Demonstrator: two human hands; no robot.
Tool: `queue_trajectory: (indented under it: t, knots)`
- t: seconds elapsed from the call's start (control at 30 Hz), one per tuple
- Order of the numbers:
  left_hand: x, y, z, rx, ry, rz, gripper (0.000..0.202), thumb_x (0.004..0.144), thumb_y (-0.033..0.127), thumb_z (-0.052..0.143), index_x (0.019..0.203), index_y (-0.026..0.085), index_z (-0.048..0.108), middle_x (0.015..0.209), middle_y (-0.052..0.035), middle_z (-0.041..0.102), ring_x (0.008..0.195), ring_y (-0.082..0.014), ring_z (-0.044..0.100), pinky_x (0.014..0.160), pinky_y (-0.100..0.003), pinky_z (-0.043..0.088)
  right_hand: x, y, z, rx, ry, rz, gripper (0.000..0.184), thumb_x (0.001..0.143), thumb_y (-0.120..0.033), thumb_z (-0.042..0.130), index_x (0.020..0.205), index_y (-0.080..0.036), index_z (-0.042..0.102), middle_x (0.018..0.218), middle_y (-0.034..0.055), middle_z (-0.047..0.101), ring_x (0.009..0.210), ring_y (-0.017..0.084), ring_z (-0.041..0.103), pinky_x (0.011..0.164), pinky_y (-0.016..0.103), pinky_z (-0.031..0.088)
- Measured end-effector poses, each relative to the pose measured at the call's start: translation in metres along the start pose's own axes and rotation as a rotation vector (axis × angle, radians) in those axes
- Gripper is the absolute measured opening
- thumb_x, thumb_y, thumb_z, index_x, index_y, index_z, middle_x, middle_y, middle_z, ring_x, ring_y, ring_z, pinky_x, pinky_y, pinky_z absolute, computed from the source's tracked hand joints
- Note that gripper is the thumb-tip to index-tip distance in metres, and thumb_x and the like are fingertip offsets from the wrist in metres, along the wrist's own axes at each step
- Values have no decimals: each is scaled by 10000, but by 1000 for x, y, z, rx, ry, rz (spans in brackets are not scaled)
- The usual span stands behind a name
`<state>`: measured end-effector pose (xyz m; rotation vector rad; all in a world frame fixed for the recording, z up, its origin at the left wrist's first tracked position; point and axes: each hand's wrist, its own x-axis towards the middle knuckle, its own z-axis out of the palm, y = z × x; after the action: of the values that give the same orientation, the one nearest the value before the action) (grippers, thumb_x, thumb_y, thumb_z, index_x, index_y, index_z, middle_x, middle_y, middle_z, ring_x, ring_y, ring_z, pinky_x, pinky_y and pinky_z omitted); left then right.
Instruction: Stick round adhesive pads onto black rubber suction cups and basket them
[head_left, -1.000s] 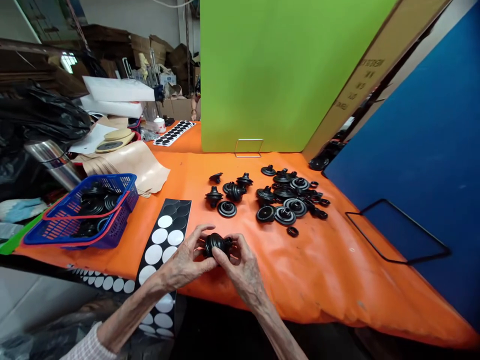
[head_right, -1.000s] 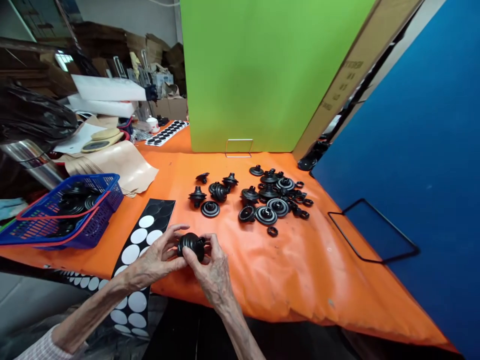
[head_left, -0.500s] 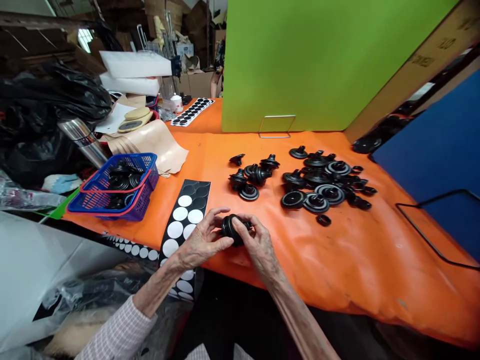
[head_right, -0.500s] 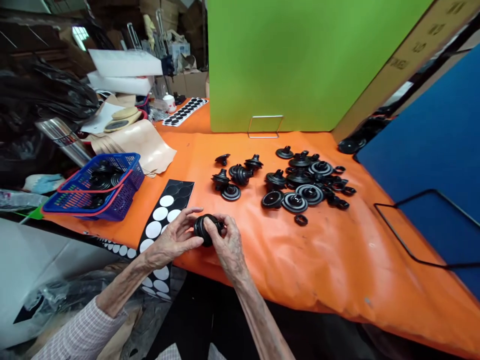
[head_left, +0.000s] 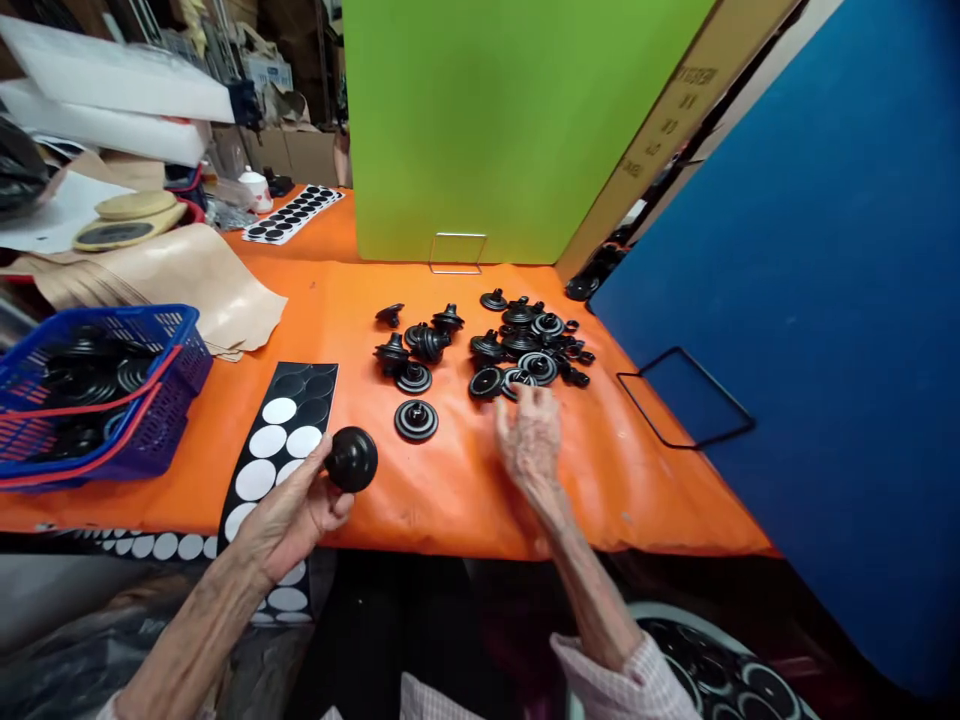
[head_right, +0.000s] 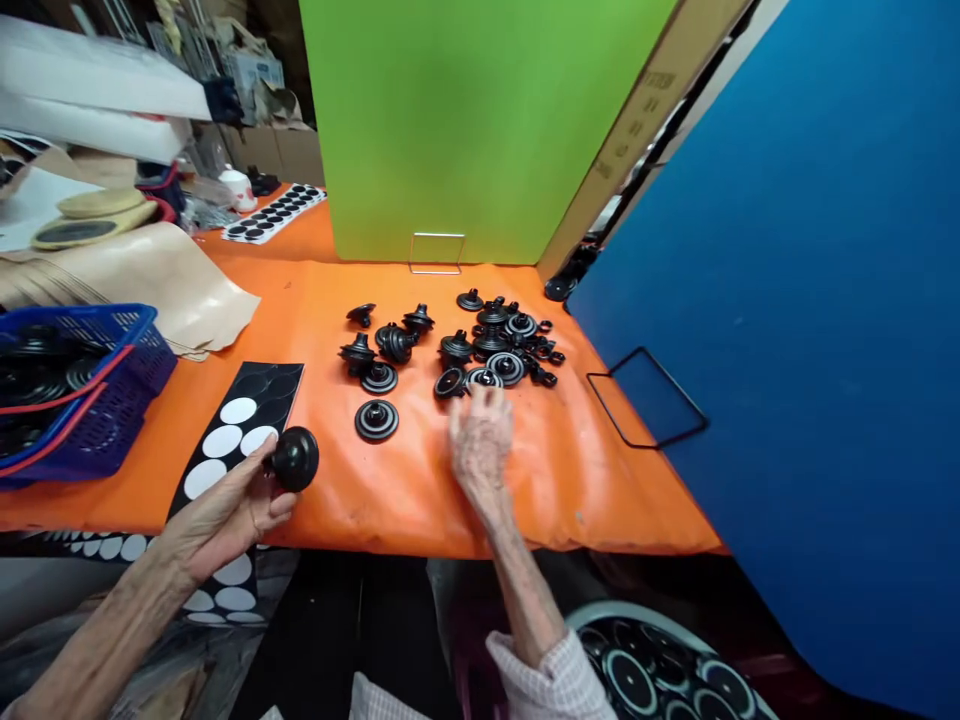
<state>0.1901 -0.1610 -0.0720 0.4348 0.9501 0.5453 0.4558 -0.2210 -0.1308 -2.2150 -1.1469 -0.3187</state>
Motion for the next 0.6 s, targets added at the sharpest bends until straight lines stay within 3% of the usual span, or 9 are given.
queue_trajectory:
  t: [0.07, 0.17, 0.27, 0.37, 0.47, 0.6]
  knots:
    - [0, -1, 2, -41, 66, 2, 177, 933, 223, 476, 799, 151, 565, 639, -5, 600, 395, -82, 471, 333, -168, 348, 7, 33, -5, -75, -12, 34, 333, 861, -305, 399, 1025, -97, 600, 984, 244, 579, 966, 381, 530, 831, 620, 424]
    - [-1, -6, 5, -58, 118, 41, 144, 916, 180, 502, 850, 121, 616, 772, -58, 666, 579, -138, 621, 458, -239, 519, 10, 55, -8, -5, -88, -11, 251, 835, -303, 414, 872, -142, 602, 833, 185, 581, 897, 361, 547, 822, 616, 436]
    - [0, -13, 6, -25, 62, 77, 180, 906, 197, 523, 887, 80, 660, 875, -111, 686, 735, -190, 668, 586, -306, 585, -9, 40, -12, 94, -172, -91, 224, 851, -344, 427, 873, -189, 587, 839, 131, 586, 855, 303, 567, 804, 517, 491]
    - [-1, -18, 4, 2, -17, 142, 154, 869, 178, 569, 870, 79, 686, 925, -110, 685, 815, -201, 662, 657, -327, 595, -42, 13, -18, 199, -296, -215, 266, 870, -379, 486, 1049, -206, 579, 950, 102, 618, 893, 256, 589, 816, 418, 521]
    - [-2, -23, 3, 60, -72, 180, 134, 818, 194, 635, 867, 91, 704, 941, -99, 684, 855, -203, 647, 721, -363, 594, -64, -2, -23, 253, -359, -304, 306, 894, -333, 487, 1160, -196, 553, 1043, 124, 621, 971, 271, 576, 865, 447, 510]
    - [-4, -30, 5, 132, -120, 202, 218, 765, 252, 700, 919, 97, 708, 958, -102, 688, 886, -209, 637, 783, -395, 579, -73, -18, -34, 314, -323, -291, 206, 908, -263, 463, 1054, -202, 596, 961, 107, 634, 903, 259, 599, 804, 435, 528]
